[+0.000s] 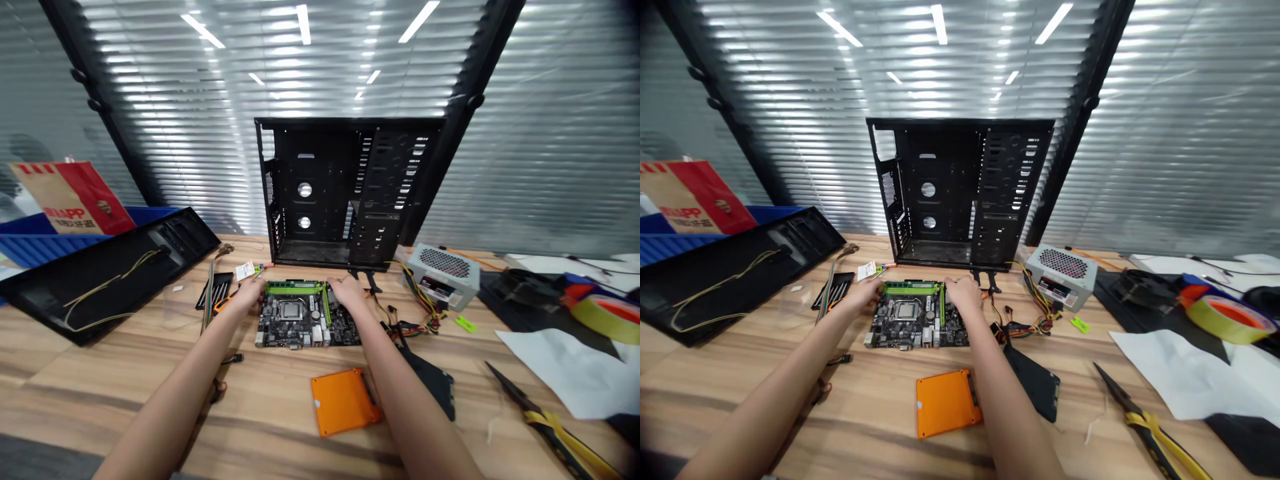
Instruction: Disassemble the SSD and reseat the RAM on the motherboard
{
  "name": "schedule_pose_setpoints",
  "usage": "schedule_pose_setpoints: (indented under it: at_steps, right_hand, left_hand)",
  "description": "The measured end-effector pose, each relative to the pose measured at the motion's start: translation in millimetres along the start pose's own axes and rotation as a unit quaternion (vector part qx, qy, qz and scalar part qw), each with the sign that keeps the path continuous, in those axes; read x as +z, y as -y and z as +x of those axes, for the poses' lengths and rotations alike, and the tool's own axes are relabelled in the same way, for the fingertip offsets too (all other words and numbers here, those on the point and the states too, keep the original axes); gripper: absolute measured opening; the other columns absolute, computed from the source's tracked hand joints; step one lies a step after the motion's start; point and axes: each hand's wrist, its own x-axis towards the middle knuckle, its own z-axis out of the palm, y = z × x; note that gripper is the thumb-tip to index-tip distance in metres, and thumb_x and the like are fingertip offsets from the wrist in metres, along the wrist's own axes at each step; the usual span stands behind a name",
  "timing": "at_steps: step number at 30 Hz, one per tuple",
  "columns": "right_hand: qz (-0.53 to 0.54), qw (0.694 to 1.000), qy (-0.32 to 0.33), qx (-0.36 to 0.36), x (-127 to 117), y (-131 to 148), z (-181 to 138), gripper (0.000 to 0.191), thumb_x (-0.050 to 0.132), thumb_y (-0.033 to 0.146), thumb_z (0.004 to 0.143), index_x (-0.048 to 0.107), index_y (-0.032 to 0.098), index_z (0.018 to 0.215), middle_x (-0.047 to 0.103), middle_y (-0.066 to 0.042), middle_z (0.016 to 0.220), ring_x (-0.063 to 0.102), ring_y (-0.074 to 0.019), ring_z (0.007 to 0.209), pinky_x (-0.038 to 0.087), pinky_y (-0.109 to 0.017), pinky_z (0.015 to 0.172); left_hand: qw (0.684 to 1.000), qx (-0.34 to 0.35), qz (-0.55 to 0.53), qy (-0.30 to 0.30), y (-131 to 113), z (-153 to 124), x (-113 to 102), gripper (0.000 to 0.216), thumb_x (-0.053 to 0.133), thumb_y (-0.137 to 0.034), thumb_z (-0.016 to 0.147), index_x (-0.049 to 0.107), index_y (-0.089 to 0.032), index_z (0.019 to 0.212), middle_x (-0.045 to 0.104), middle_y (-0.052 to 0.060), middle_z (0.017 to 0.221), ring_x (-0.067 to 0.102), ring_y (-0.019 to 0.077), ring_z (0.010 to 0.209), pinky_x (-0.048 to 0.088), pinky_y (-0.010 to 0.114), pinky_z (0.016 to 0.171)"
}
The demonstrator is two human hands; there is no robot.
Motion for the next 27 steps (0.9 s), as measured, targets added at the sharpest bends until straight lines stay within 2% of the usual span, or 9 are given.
schedule_pose_setpoints:
  at_steps: [5,10,14,19,27]
  right_hand:
    - [-0.004,1.0,0.018,-0.002,-1.4,4.3,-6.2,0.075,0.045,0.07,0.08,0.067,0.005,0.109,0.063,-0.027,0.111,0.058,-0.0353,0.109,0.046,-0.04,0.084]
    - [-0.029,0.999,0.01,0.024,-0.5,15.8,-21.9,0.084,0.043,0.071,0.082,0.057,-0.001,0.124,0.053,-0.032,0.122,0.051,-0.0407,0.116,0.044,-0.046,0.087]
    - [-0.045,0.998,0.002,0.044,1.9,20.9,-28.5,0.085,0.04,0.07,0.084,0.052,-0.003,0.127,0.05,-0.032,0.124,0.052,-0.0421,0.114,0.044,-0.047,0.085]
    - [-0.057,0.997,-0.025,0.052,7.7,22.2,-32.7,0.078,0.043,0.066,0.085,0.054,0.0,0.124,0.052,-0.028,0.121,0.053,-0.039,0.111,0.044,-0.046,0.087]
    - [-0.062,0.995,-0.073,0.042,16.8,18.3,-34.0,0.075,0.046,0.066,0.083,0.056,-0.001,0.118,0.056,-0.026,0.115,0.054,-0.0375,0.107,0.043,-0.045,0.087]
  left_hand:
    - [0.999,-0.041,-0.021,0.003,-5.7,-6.1,-0.8,0.027,0.053,-0.037,0.093,0.058,-0.013,0.103,0.06,0.002,0.084,0.056,0.0094,0.063,0.05,0.024,0.055]
    - [0.999,-0.038,-0.028,0.006,-5.6,-7.5,-0.5,0.025,0.051,-0.037,0.094,0.058,-0.012,0.093,0.054,-0.003,0.07,0.047,0.0058,0.051,0.041,0.019,0.046]
    - [0.999,-0.035,-0.007,0.007,-1.8,-4.4,-1.2,0.025,0.052,-0.036,0.094,0.058,-0.012,0.092,0.054,-0.003,0.071,0.047,0.0059,0.051,0.042,0.019,0.046]
    - [0.999,-0.026,0.032,0.006,2.7,0.2,-2.4,0.025,0.053,-0.036,0.093,0.059,-0.012,0.093,0.057,-0.002,0.074,0.05,0.0068,0.054,0.045,0.02,0.049]
    - [0.995,0.028,0.094,0.004,2.5,-4.3,-3.8,0.031,0.054,-0.036,0.093,0.056,-0.013,0.072,0.05,-0.005,0.059,0.046,0.0069,0.048,0.04,0.02,0.047]
